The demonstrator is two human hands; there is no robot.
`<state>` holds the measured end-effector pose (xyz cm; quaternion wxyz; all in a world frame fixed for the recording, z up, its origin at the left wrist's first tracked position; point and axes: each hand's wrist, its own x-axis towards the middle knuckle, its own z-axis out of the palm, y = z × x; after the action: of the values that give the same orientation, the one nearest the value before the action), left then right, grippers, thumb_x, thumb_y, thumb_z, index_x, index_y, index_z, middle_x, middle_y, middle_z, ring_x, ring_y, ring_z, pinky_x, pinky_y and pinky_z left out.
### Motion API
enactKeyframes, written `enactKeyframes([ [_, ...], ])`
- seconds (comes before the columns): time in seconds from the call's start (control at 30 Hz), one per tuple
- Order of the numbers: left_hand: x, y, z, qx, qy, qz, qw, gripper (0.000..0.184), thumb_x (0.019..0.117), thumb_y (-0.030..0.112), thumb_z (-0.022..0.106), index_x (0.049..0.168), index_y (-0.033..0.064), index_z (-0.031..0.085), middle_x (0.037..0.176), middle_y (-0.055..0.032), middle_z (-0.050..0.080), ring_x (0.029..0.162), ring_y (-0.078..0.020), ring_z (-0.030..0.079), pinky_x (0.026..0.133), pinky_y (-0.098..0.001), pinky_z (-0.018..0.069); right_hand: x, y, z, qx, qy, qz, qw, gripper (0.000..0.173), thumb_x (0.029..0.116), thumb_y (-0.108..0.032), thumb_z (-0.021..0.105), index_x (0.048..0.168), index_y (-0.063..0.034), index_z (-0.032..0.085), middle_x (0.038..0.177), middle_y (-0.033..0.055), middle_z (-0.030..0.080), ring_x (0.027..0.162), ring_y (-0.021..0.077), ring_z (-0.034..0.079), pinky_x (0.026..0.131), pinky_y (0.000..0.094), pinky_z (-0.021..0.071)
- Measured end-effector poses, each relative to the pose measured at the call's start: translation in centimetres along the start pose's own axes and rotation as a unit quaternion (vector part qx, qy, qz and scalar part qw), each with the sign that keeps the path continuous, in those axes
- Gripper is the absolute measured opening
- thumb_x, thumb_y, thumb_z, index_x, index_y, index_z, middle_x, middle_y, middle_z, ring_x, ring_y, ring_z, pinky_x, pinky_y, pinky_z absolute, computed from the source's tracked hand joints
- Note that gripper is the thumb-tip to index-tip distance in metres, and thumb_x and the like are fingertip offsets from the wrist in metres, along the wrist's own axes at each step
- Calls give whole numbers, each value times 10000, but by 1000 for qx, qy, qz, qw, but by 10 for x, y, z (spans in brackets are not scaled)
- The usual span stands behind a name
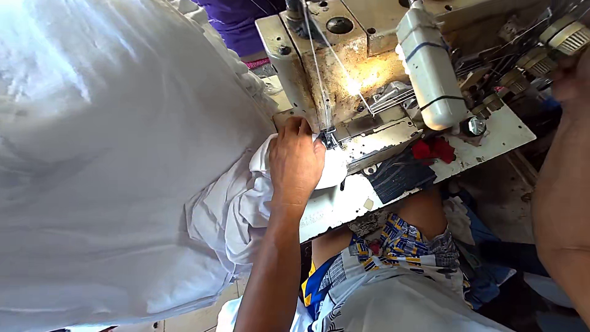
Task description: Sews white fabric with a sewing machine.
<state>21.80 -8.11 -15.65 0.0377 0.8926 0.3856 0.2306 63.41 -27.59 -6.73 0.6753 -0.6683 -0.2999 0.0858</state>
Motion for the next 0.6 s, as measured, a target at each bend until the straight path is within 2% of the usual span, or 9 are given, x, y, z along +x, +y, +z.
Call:
enactKeyframes([
  [0.03, 0, -1, 0, -9, 2, 0, 1000, 363, 1016, 288, 539, 1281, 68, 652, 1381, -170, 570, 1220, -383, 589, 925, -599, 505, 24, 20, -11, 23, -55, -17, 998, 125, 1078, -312, 471, 1013, -246, 554, 724, -118, 548, 523, -3, 472, 488, 181, 450],
  [0.1, 0, -2, 1, -25, 10, 2, 1000, 348, 1017, 275, 537, 1283, 93, 667, 1354, -157, 583, 1204, -371, 593, 917, -601, 501, 36, 31, -5, 70, -99, -30, 992, 165, 1076, -317, 440, 1002, -278, 582, 774, -123, 601, 614, -11, 548, 556, 184, 501],
  [0.2, 0, -4, 2, -32, 15, 0, 999, 330, 1014, 256, 528, 1275, 124, 681, 1324, -144, 593, 1188, -355, 593, 899, -579, 500, 37, 34, -1, 155, -137, -19, 978, 288, 1098, -311, 307, 1060, -245, 585, 935, -70, 670, 888, 58, 666, 797, 297, 587],
  [0.33, 1, -6, 3, -41, 11, 3, 999, 332, 1009, 235, 524, 1288, 148, 682, 1320, -142, 591, 1185, -355, 590, 889, -576, 495, 34, 27, -1, 183, -156, 9, 971, 387, 1094, -344, 233, 1032, -229, 597, 913, -63, 682, 871, 40, 666, 756, 253, 584],
  [0.4, 3, -7, 5, -41, 13, 4, 999, 340, 1004, 227, 523, 1296, 154, 681, 1309, -143, 594, 1170, -349, 594, 876, -568, 493, 14, 3, 20, 148, -107, 10, 983, 432, 1129, -361, 191, 1006, -227, 583, 869, -90, 672, 840, -8, 661, 744, 196, 579],
  [0.47, 4, -7, 5, -42, 16, 1, 999, 333, 997, 208, 535, 1286, 139, 687, 1299, -153, 601, 1162, -355, 600, 871, -571, 494, 6, -5, 29, 107, -107, -31, 988, 353, 1126, -312, 255, 1052, -228, 590, 910, -106, 679, 869, -26, 658, 775, 184, 575],
  [0.53, 7, -6, 6, -35, 18, -3, 999, 324, 998, 203, 534, 1272, 133, 692, 1266, -154, 608, 1136, -353, 605, 854, -557, 496, 9, -17, 33, 66, -179, -81, 978, 349, 1124, -234, 253, 1209, -102, 566, 1045, -13, 670, 980, 13, 649, 850, 198, 558],
  [0.57, 7, -7, 6, -35, 21, -4, 999, 321, 999, 202, 533, 1271, 137, 691, 1258, -154, 612, 1132, -354, 608, 850, -554, 496, -1, -38, 54, -7, -118, -82, 990, 307, 1121, -123, 263, 1177, -26, 549, 1006, 30, 632, 948, 0, 619, 832, 143, 525],
  [0.6, 8, -7, 6, -37, 21, -5, 999, 326, 1001, 202, 537, 1283, 143, 690, 1260, -154, 615, 1138, -353, 608, 850, -551, 498, -6, -61, 74, -103, -64, -60, 991, 287, 1099, -26, 295, 1227, 68, 534, 1047, 88, 584, 968, -12, 561, 859, 94, 454],
])
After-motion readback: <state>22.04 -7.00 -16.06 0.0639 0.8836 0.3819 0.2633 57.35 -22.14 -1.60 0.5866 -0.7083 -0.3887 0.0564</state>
